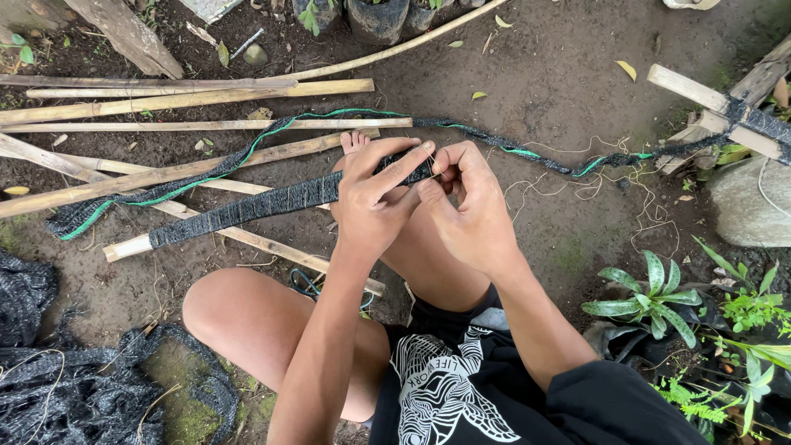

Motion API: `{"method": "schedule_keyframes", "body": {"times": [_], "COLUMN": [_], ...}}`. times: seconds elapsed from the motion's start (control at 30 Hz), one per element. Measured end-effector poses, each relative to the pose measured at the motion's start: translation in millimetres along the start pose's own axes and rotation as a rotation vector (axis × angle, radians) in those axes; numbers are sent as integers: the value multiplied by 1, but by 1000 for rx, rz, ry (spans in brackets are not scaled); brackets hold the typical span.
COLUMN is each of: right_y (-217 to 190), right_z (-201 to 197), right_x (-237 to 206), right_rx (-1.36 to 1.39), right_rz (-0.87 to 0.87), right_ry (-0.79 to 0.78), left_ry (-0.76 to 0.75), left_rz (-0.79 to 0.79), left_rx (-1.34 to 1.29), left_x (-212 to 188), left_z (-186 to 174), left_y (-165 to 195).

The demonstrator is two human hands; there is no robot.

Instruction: The person sits on the ground and sews a black net onto a bamboo pole using a needle and light-colored thread. They repeatedly pass the needle through the net and pull the thread to secure the net to the pole.

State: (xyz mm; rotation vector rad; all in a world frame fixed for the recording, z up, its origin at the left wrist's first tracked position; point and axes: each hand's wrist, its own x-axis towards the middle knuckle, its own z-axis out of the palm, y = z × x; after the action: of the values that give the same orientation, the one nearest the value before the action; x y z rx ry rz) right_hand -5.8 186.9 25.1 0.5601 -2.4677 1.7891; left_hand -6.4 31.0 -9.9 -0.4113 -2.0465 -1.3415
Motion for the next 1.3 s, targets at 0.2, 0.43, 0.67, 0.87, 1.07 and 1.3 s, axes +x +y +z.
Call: {"method": "schedule_keyframes", "body": {"times": [0.2,0.43,0.67,0.87,1.07,1.3], "right_y": [-4,-6,-1,-5,-13,-18], "right_z": [13,14,16,19,19,10], "right_x": [-1,-3,-3,-1,0,3], "right_rx": [111,298,287,261,17,78], "right_rz": [31,-80,-27,66,-121,-29], "right_ry": [145,233,315,389,365,219], "left_ry": [28,14,27,37,54,17], "left_rz": [31,7,4,23,52,26], "left_rx": [-6,-22,-23,-13,1,1], "left_x": [1,0,-1,-2,-2,0], "left_z": [0,1,2,3,5,0], "left_y": [0,1,2,1,-1,1]}}
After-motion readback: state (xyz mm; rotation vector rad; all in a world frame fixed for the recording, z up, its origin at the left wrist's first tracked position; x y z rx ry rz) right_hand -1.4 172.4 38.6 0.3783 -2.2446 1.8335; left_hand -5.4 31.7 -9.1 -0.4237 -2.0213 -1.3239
